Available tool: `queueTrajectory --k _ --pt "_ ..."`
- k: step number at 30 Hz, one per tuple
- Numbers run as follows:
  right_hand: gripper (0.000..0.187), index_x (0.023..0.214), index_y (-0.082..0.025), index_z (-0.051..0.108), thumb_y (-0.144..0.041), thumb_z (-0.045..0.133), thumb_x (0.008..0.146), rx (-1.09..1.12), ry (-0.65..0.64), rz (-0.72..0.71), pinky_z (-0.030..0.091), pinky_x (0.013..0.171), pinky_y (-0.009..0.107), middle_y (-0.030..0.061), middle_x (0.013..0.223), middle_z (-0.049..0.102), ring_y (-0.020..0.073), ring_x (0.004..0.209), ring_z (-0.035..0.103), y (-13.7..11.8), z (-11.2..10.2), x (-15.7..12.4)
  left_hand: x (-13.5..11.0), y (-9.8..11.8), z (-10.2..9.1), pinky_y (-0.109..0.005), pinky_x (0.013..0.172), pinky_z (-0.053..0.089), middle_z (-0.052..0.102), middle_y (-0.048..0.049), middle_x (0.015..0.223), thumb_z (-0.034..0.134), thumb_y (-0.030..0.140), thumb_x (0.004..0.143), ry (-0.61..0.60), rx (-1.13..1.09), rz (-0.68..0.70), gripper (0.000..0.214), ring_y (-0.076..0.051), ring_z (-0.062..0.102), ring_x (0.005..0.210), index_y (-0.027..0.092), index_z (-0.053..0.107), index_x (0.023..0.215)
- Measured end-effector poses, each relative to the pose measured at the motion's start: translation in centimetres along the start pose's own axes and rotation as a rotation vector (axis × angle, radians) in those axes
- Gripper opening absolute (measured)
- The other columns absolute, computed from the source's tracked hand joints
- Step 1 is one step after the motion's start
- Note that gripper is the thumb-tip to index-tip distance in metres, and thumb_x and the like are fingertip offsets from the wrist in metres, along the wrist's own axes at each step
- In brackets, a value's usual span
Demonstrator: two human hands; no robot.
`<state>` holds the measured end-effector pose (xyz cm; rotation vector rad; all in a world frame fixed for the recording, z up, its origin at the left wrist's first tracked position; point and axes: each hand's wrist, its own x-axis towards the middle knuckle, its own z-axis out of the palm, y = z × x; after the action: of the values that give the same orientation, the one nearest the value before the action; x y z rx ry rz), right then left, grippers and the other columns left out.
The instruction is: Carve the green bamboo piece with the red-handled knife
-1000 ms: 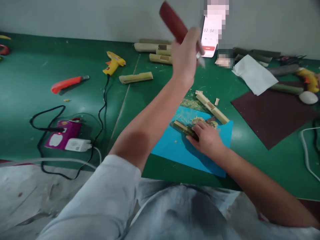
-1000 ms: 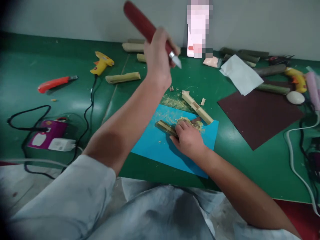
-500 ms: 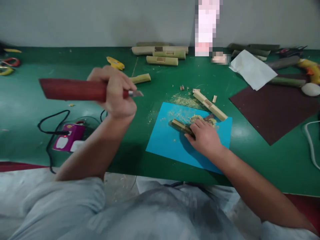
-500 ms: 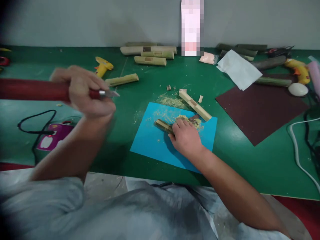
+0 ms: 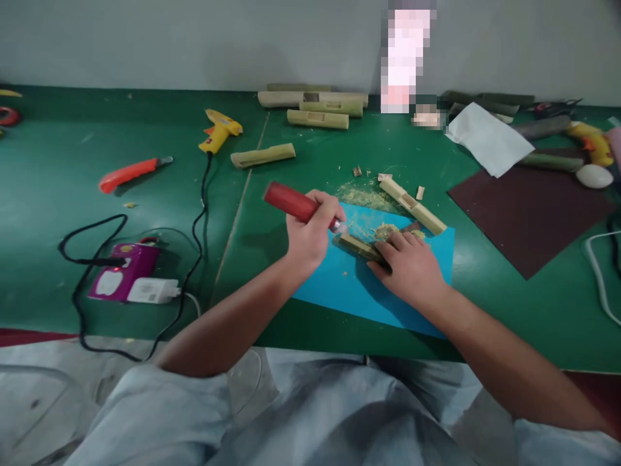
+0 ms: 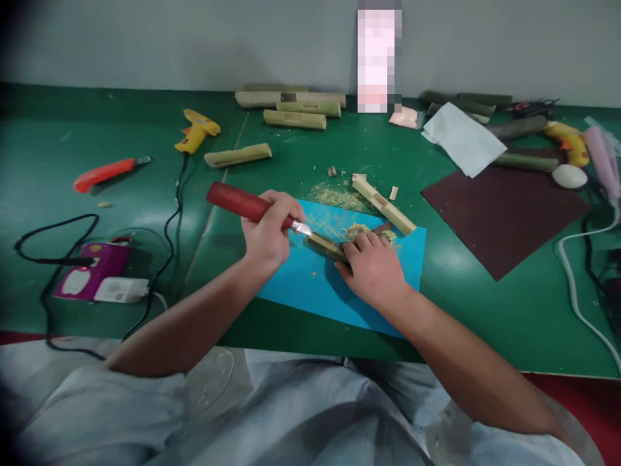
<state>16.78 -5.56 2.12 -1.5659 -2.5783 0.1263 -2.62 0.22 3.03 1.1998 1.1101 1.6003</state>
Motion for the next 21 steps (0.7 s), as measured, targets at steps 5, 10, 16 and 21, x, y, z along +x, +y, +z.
queueTrajectory --k 5,10,16,21 --pt "0.032 0.107 -0.015 0.075 -0.043 0.066 0.095 0.043 0.044 0.014 0.043 0.085 0.041 0.0143 0.1 0.072 0.0317 0.098 0.063 0.2 0.2 -0.1 -0.7 -1.0 0.7 -0.027 0.065 0.052 0.063 -0.0003 0.071 0.067 0.028 0.09 -0.197 0.082 0.07 0.023 -0.012 0.061 0.068 0.02 0.063 0.068" --pt "0.03 0.103 -0.016 0.075 -0.044 0.068 0.093 0.072 0.074 0.007 0.042 0.08 0.04 0.0133 0.097 0.072 0.0304 0.095 0.062 0.2 0.5 -0.2 -1.3 -2.0 0.0 -0.028 0.07 0.052 0.065 -0.0007 0.075 0.066 0.025 0.09 -0.304 0.192 0.11 0.019 -0.013 0.061 0.071 0.019 0.064 0.072" --pt "0.031 0.101 -0.014 0.072 -0.043 0.069 0.091 0.078 0.12 0.012 0.045 0.081 0.04 0.0139 0.099 0.072 0.0309 0.095 0.064 0.2 0.7 -0.3 -1.4 -2.4 -0.2 -0.031 0.071 0.052 0.064 -0.0012 0.075 0.066 0.031 0.09 -0.383 0.267 0.107 0.021 -0.015 0.062 0.072 0.02 0.063 0.073" --pt "0.026 0.097 -0.016 0.073 -0.041 0.065 0.094 0.08 0.142 -0.003 0.044 0.079 0.039 0.0126 0.094 0.071 0.0294 0.092 0.063 0.3 0.7 -0.3 -1.3 -2.1 -0.5 -0.032 0.071 0.051 0.065 -0.002 0.076 0.064 0.033 0.091 -0.417 0.323 0.124 0.021 -0.016 0.062 0.073 0.02 0.063 0.073"
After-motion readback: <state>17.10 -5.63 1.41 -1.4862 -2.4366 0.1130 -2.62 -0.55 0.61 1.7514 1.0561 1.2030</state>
